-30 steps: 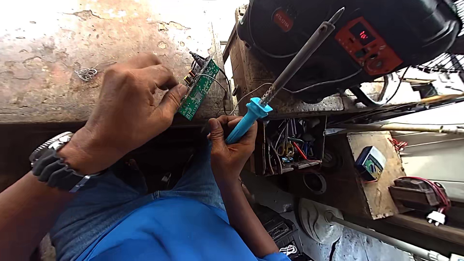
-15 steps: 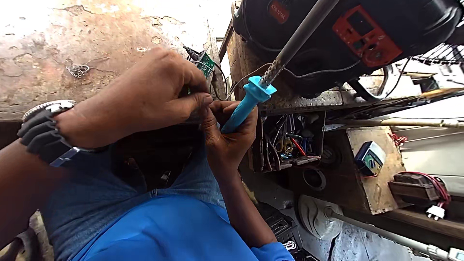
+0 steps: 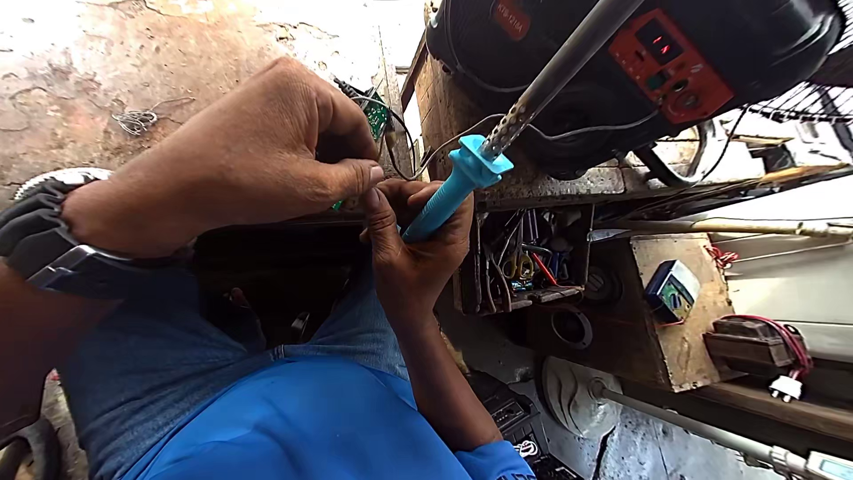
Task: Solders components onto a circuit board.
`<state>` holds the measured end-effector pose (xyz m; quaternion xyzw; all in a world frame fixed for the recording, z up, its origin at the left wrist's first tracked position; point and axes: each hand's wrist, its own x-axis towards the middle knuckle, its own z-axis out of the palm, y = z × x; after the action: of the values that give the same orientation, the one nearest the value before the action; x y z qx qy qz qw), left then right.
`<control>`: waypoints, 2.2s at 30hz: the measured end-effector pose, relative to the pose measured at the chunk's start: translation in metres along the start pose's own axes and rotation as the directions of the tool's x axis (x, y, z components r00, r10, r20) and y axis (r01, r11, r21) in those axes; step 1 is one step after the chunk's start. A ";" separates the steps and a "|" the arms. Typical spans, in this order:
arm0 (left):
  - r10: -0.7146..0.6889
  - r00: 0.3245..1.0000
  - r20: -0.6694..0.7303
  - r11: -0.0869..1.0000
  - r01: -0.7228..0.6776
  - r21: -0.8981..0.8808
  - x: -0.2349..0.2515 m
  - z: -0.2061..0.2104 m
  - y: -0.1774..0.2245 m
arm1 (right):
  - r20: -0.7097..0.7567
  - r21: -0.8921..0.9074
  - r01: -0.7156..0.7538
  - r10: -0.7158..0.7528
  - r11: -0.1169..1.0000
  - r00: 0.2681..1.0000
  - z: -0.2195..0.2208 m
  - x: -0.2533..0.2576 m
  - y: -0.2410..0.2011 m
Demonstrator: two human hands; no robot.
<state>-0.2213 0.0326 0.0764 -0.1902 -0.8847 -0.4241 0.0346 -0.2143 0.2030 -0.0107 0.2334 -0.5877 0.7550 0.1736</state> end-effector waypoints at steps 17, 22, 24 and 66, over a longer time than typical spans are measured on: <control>0.025 0.994 0.105 0.988 -0.041 0.147 -0.001 -0.009 -0.006 | 0.063 -0.028 -0.061 0.062 0.998 0.996 -0.001 -0.002 -0.001; 0.094 0.991 0.099 0.939 -0.121 0.321 -0.003 -0.011 -0.012 | 0.127 -0.087 -0.050 0.061 0.995 0.990 -0.016 -0.008 -0.008; 0.115 0.987 0.112 0.901 -0.151 0.407 -0.005 -0.010 -0.015 | 0.156 -0.134 -0.050 0.071 0.990 0.985 -0.029 -0.019 -0.011; 0.020 0.994 0.108 0.983 -0.040 0.178 -0.011 -0.010 -0.033 | 0.244 -0.241 -0.485 0.536 0.841 0.808 -0.128 -0.137 -0.006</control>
<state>-0.2238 0.0028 0.0560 -0.2219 -0.9170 -0.3312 0.0110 -0.1167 0.3301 -0.1080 0.1632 -0.7092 0.6771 -0.1090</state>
